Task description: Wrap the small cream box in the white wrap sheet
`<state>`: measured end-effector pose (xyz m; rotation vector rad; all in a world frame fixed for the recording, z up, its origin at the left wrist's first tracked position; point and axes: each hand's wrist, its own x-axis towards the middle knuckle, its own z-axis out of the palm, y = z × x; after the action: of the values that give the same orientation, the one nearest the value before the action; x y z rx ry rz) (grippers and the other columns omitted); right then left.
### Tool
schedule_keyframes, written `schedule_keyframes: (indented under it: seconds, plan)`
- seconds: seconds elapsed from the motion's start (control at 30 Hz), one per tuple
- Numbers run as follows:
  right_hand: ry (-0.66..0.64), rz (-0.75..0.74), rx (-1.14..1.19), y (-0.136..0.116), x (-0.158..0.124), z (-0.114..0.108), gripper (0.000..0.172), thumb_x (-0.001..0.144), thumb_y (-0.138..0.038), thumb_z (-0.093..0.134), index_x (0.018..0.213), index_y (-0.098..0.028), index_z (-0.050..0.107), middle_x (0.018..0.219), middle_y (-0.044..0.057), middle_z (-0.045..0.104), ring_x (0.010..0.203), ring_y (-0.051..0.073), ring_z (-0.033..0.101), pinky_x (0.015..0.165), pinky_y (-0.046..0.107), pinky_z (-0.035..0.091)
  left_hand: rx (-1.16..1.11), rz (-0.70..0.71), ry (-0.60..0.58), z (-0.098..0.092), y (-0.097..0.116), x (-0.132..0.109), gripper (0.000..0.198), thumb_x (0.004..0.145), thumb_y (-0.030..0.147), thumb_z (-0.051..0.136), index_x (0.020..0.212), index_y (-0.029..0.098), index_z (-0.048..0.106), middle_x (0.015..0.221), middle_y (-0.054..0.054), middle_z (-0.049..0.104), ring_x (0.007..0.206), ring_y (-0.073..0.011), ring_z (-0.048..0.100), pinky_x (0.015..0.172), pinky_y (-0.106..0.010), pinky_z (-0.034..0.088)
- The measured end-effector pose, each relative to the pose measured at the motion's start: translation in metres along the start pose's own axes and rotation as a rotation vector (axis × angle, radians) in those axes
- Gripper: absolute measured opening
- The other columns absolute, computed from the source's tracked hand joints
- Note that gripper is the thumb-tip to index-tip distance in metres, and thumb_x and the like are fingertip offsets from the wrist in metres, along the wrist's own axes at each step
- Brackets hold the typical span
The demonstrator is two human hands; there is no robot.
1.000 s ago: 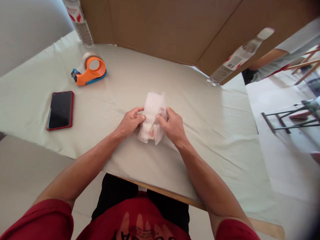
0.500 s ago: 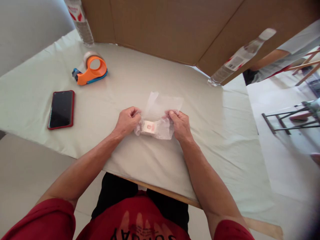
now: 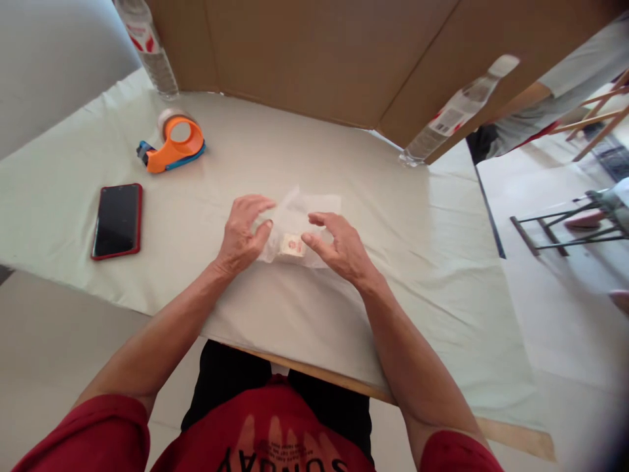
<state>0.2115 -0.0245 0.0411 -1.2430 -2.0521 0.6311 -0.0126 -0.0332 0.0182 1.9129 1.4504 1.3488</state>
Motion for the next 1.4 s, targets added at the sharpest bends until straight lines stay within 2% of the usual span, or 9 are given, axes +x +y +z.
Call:
schedule_keyframes:
  seconds: [0.13,0.3,0.5,0.7,0.77,0.9,1.1,1.27,1.4]
  plan:
    - [-0.060,0.000,0.043,-0.001,-0.011,-0.007,0.031,0.089,-0.048,0.062,0.100,-0.021,0.073,0.095,0.008,0.075,0.091,0.024,0.068,0.091,0.042,0.050,0.065,0.093,-0.283,-0.002,0.002,-0.002,0.034,0.096,0.034,0.044,0.111,0.021,0.071,0.118,-0.009,0.073,0.140,-0.0276,0.043,0.119,-0.047,0.024]
    - [-0.565,0.082,0.361,-0.011,-0.023,-0.025,0.040,0.091,-0.056,0.058,0.083,-0.021,0.076,0.079,0.003,0.073,0.076,0.019,0.068,0.071,0.030,0.053,0.120,-0.102,-0.307,-0.001,-0.008,0.000,0.050,0.101,0.043,0.031,0.110,0.019,0.073,0.118,-0.009,0.073,0.140,-0.0294,0.044,0.118,-0.048,0.023]
    - [-0.088,0.273,0.395,0.008,0.009,0.001,0.042,0.093,-0.051,0.050,0.111,-0.019,0.071,0.083,0.004,0.069,0.064,0.014,0.062,0.056,0.026,0.051,0.048,-0.174,-0.251,0.000,-0.018,0.002,0.051,0.099,0.052,0.034,0.113,0.021,0.072,0.129,-0.008,0.070,0.140,-0.0298,0.045,0.119,-0.046,0.025]
    - [0.044,0.545,0.488,0.037,0.029,0.023,0.060,0.079,-0.037,0.062,0.136,-0.020,0.053,0.145,0.018,0.051,0.066,0.014,0.067,0.039,0.023,0.044,0.096,-0.265,-0.260,0.003,-0.029,0.004,0.052,0.093,0.057,0.045,0.118,0.019,0.070,0.131,-0.011,0.068,0.145,-0.0367,0.036,0.121,-0.054,0.016]
    - [0.063,0.530,0.508,0.040,0.024,0.022,0.063,0.079,-0.039,0.063,0.138,-0.021,0.051,0.146,0.017,0.051,0.068,0.014,0.068,0.043,0.024,0.048,0.106,-0.283,-0.257,0.003,-0.029,0.003,0.054,0.091,0.056,0.049,0.125,0.018,0.067,0.139,-0.013,0.063,0.147,-0.0379,0.032,0.122,-0.055,0.013]
    - [-0.076,0.339,0.414,0.034,0.011,0.012,0.053,0.080,-0.048,0.068,0.126,-0.021,0.063,0.108,0.009,0.072,0.070,0.016,0.068,0.061,0.030,0.056,0.056,-0.252,-0.219,0.000,-0.023,0.003,0.047,0.093,0.054,0.050,0.116,0.020,0.071,0.142,-0.012,0.060,0.149,-0.0352,0.029,0.123,-0.056,0.010]
    - [-0.298,-0.058,0.153,0.015,-0.003,0.008,0.057,0.076,-0.042,0.074,0.129,-0.026,0.062,0.139,0.010,0.061,0.121,0.028,0.062,0.100,0.046,0.051,-0.173,-0.149,-0.249,-0.014,-0.004,0.007,0.051,0.094,0.054,0.047,0.062,0.021,0.070,0.127,-0.011,0.069,0.145,-0.0308,0.038,0.123,-0.046,0.024]
    - [-0.154,-0.046,-0.014,0.008,-0.013,0.009,0.042,0.081,-0.033,0.068,0.122,-0.024,0.066,0.123,0.010,0.071,0.114,0.029,0.065,0.101,0.049,0.049,-0.279,-0.143,-0.467,-0.024,-0.004,0.008,0.030,0.081,0.031,0.062,0.053,0.021,0.066,0.114,-0.008,0.075,0.137,-0.0323,0.049,0.119,-0.049,0.033]
    - [0.053,0.073,-0.040,0.022,-0.032,-0.024,0.041,0.079,-0.034,0.069,0.119,-0.023,0.066,0.121,0.009,0.071,0.107,0.028,0.067,0.097,0.048,0.052,-0.180,-0.113,-0.659,-0.027,-0.011,0.008,0.017,0.069,0.020,0.062,0.052,0.022,0.066,0.125,-0.004,0.071,0.141,-0.0344,0.044,0.118,-0.052,0.034]
